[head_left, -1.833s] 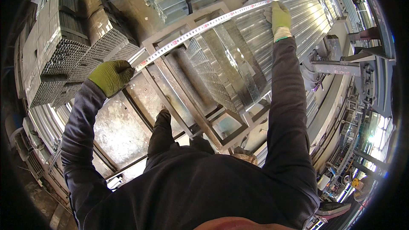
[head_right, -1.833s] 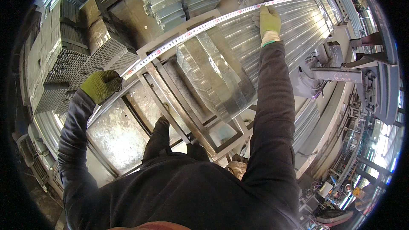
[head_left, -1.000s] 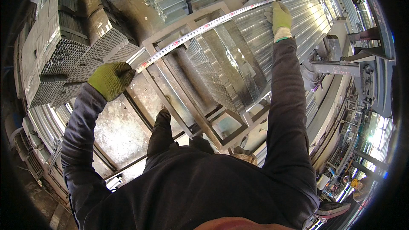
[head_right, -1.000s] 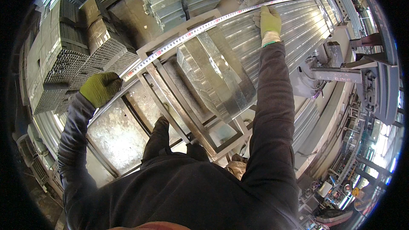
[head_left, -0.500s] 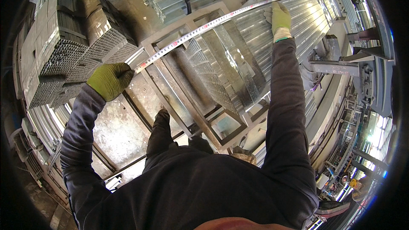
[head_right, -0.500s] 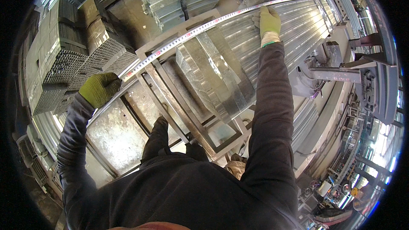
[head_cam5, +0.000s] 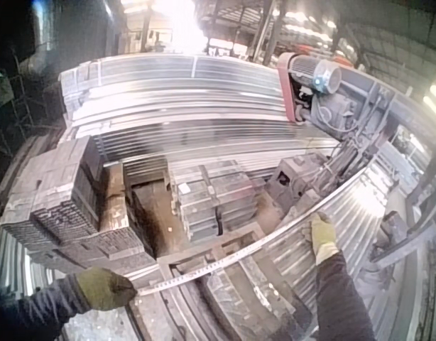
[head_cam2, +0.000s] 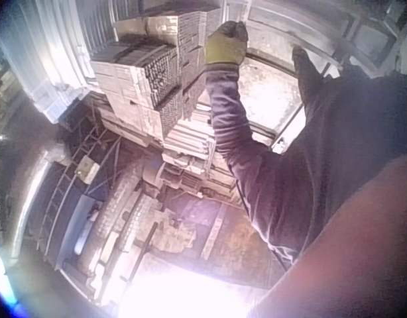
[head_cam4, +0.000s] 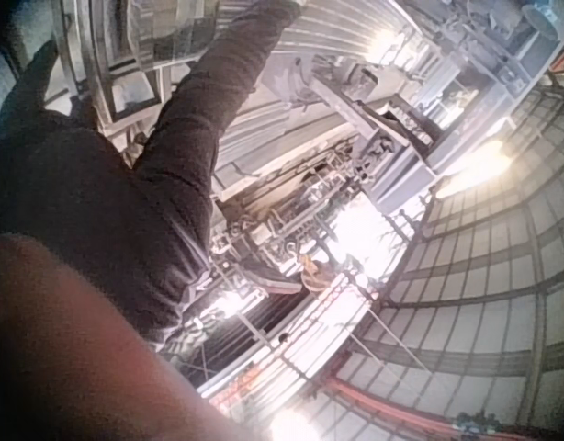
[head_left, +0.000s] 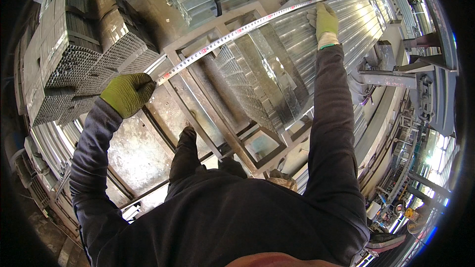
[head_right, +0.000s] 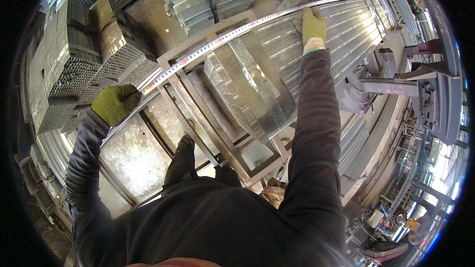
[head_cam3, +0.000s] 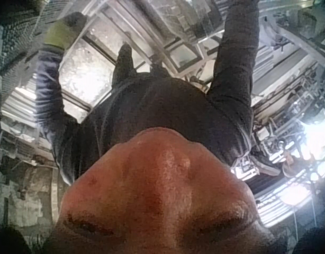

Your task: The person repeatedly measures a large corrugated metal sheet with a tape measure, repositioning it multiple times on a metal frame. They also briefly operate a nearby control panel with buttons.

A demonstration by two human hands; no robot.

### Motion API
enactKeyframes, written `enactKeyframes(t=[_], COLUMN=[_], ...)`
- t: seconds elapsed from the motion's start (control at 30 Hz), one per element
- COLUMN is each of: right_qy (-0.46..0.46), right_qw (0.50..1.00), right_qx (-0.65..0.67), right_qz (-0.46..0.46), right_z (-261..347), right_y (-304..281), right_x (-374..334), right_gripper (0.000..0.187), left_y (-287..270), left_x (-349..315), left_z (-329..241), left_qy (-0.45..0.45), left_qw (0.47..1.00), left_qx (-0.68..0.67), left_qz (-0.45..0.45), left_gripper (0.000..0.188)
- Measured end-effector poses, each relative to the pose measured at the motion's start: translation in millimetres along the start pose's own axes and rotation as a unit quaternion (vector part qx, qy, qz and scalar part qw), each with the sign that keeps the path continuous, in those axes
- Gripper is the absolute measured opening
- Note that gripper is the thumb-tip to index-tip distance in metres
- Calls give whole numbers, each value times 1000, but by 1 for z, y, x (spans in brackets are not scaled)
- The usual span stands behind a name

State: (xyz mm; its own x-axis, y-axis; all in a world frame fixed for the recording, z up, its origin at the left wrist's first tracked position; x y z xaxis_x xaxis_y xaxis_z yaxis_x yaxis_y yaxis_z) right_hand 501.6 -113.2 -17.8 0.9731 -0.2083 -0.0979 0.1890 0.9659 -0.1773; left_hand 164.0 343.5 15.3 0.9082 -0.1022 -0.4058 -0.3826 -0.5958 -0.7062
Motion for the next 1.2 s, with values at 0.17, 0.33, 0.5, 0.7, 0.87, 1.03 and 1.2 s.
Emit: enactKeyframes(t=[0.17, 0.33, 0.5, 0.7, 0.87, 1.03, 1.2], right_qy=[-2, -1, -9, -5, 9, 3, -18], right_qw=[1000, 1000, 1000, 1000, 1000, 999, 999], right_qx=[-7, -19, -13, -19, -12, -24, -24], right_qz=[1, 2, -1, -9, -13, -36, -41], right_z=[1, 2, -4, -5, 5, 6, 3], right_y=[0, -1, -1, -2, 5, 11, 12], right_x=[-1, -2, 4, 7, -9, -13, -13], right_gripper=[29, 30, 25, 29, 33, 36, 36], left_y=[1, 3, 6, 15, 35, 57, 77], left_x=[0, 3, 7, 22, 29, 31, 41], left_z=[2, 7, 15, 30, 47, 69, 86], left_qy=[1, 5, 14, -28, -35, -28, 5], left_qw=[1000, 1000, 1000, 999, 999, 998, 996], left_qx=[-6, -5, -8, -34, -20, -29, 18], left_qz=[-2, -5, -13, 4, -21, -54, -87], left_gripper=[28, 27, 28, 27, 24, 19, 17])
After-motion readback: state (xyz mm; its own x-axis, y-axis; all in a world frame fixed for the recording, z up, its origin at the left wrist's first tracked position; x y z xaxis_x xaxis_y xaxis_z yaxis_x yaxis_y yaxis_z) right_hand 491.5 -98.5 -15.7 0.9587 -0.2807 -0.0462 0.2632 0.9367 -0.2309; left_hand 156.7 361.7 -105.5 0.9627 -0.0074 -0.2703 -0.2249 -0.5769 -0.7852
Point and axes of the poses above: each hand's wrist, its own x-axis towards the middle knuckle, its own y-axis out of the palm, z = x × y, the point moved 2 cm from there along x, towards the middle knuckle, and after that the axes turned 1 degree about z, right-handed, at the moved point
